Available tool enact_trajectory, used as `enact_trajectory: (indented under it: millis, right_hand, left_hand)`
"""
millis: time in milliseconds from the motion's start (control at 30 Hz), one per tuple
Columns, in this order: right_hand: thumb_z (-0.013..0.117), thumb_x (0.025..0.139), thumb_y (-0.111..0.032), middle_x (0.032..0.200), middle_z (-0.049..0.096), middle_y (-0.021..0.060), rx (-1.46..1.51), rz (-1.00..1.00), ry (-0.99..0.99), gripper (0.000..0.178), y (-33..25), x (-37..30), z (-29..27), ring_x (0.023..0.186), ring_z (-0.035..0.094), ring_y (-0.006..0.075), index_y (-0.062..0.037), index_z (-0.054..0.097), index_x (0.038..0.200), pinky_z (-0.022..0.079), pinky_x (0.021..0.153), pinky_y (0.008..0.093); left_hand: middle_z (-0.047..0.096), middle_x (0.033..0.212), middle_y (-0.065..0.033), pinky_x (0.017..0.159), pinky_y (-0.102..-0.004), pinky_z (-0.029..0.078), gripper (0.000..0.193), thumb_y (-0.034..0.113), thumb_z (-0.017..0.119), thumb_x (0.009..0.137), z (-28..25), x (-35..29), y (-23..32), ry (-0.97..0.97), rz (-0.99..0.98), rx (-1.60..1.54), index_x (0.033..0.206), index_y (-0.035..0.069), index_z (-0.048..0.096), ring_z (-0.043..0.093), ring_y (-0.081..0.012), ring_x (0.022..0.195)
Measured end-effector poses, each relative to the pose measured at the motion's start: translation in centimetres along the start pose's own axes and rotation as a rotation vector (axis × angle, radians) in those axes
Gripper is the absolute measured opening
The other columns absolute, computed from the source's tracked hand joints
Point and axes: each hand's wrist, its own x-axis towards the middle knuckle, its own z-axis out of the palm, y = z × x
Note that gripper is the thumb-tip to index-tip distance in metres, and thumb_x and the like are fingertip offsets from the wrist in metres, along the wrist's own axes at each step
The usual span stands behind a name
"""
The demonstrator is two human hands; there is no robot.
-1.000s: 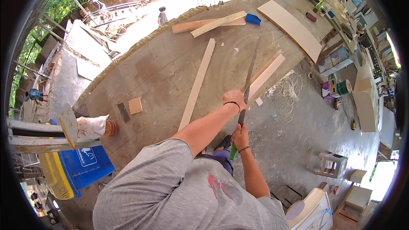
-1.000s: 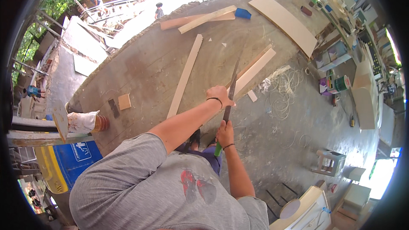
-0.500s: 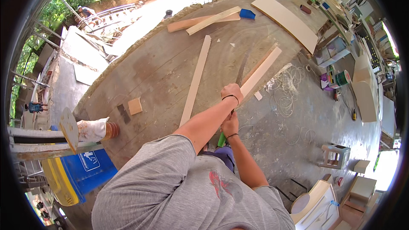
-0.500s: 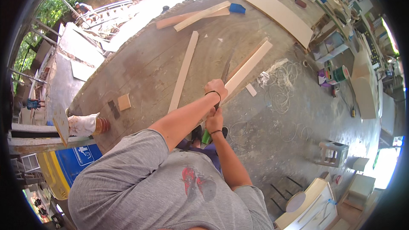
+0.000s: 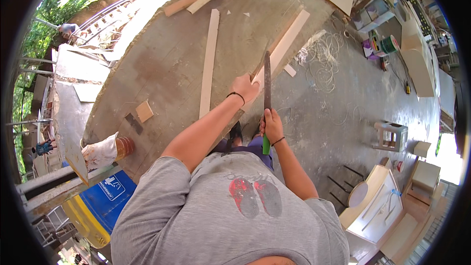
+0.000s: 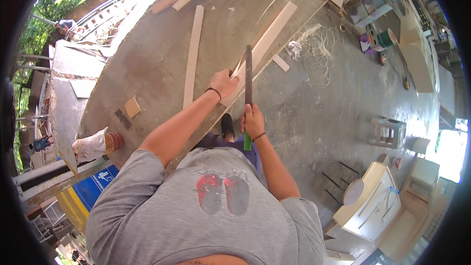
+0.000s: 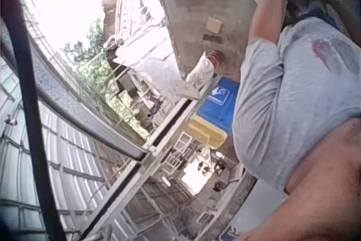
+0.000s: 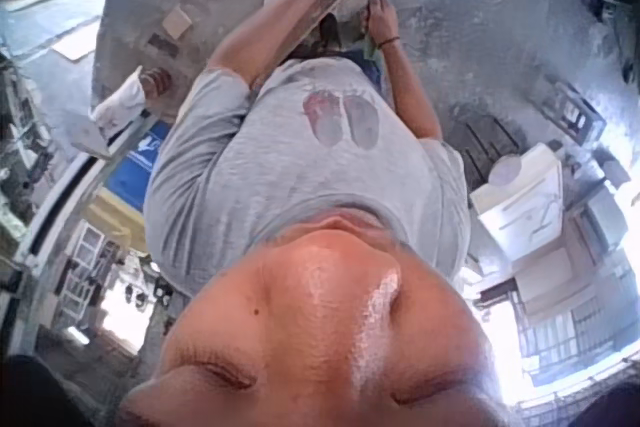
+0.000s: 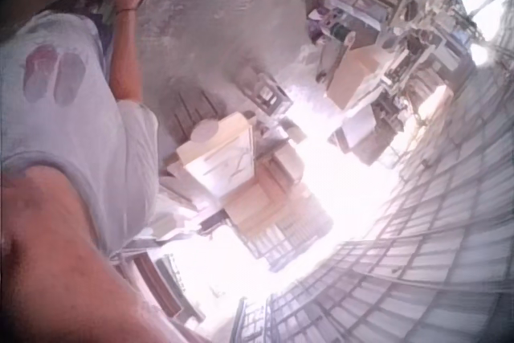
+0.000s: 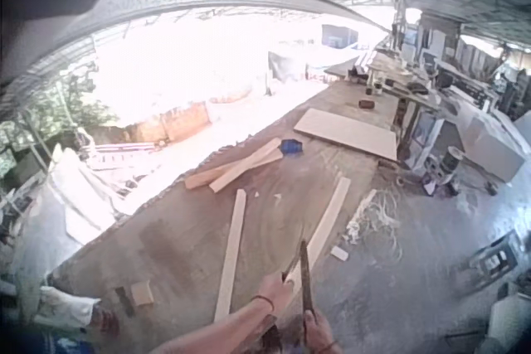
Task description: The person smooths the edges of a piece of wood using a hand file and then uses a power angle grinder to sand the same piece of wood.
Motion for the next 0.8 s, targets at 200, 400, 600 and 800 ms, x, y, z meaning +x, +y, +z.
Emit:
enact_trajectory:
  millis: [200, 400, 600, 800]
  right_hand:
    - [0.043, 0.101, -0.034, 0.057, 0.041, 0.0001, -0.019, 0.063, -0.041, 0.026, 2.4, -3.5, 1.2, 0.040, 0.042, 0.0096, -0.0109, 0.037, 0.090, 0.039, 0.033, 0.0263]
    - [0.045, 0.100, -0.031, 0.057, 0.045, 0.0025, -0.026, 0.057, 0.016, 0.025, 3.2, -2.6, 3.7, 0.038, 0.045, 0.0125, -0.0094, 0.036, 0.091, 0.038, 0.032, 0.0291]
    - [0.044, 0.100, -0.030, 0.057, 0.047, 0.0042, -0.066, -0.004, 0.054, 0.027, 3.5, -1.6, 6.2, 0.039, 0.049, 0.0148, -0.0061, 0.037, 0.090, 0.040, 0.032, 0.0311]
    - [0.042, 0.100, -0.032, 0.058, 0.044, 0.0030, -0.080, -0.058, 0.039, 0.025, 3.1, -0.6, 8.6, 0.039, 0.046, 0.0134, -0.0087, 0.036, 0.092, 0.040, 0.033, 0.0297]
  left_hand:
    - [0.068, 0.095, -0.0218, 0.080, -0.0408, 0.052, 0.072, 0.062, 0.076, 0.062, -3.0, -1.8, 4.4, -0.164, -0.072, 0.268, 0.095, -0.001, 0.067, 0.066, -0.0336, 0.093]
    - [0.069, 0.090, -0.0189, 0.076, -0.0391, 0.055, 0.058, 0.052, 0.076, 0.064, -1.5, -0.9, 3.2, -0.111, -0.071, 0.361, 0.089, 0.001, 0.070, 0.068, -0.0315, 0.087]
    - [0.069, 0.091, -0.0198, 0.078, -0.0398, 0.055, 0.035, 0.031, 0.069, 0.071, -1.0, -0.4, 2.9, -0.041, -0.125, 0.267, 0.088, 0.000, 0.070, 0.068, -0.0328, 0.089]
    - [0.068, 0.095, -0.0214, 0.082, -0.0408, 0.053, 0.030, 0.023, 0.065, 0.073, -1.6, 1.1, 2.2, 0.003, -0.210, 0.129, 0.091, -0.001, 0.069, 0.067, -0.0338, 0.093]
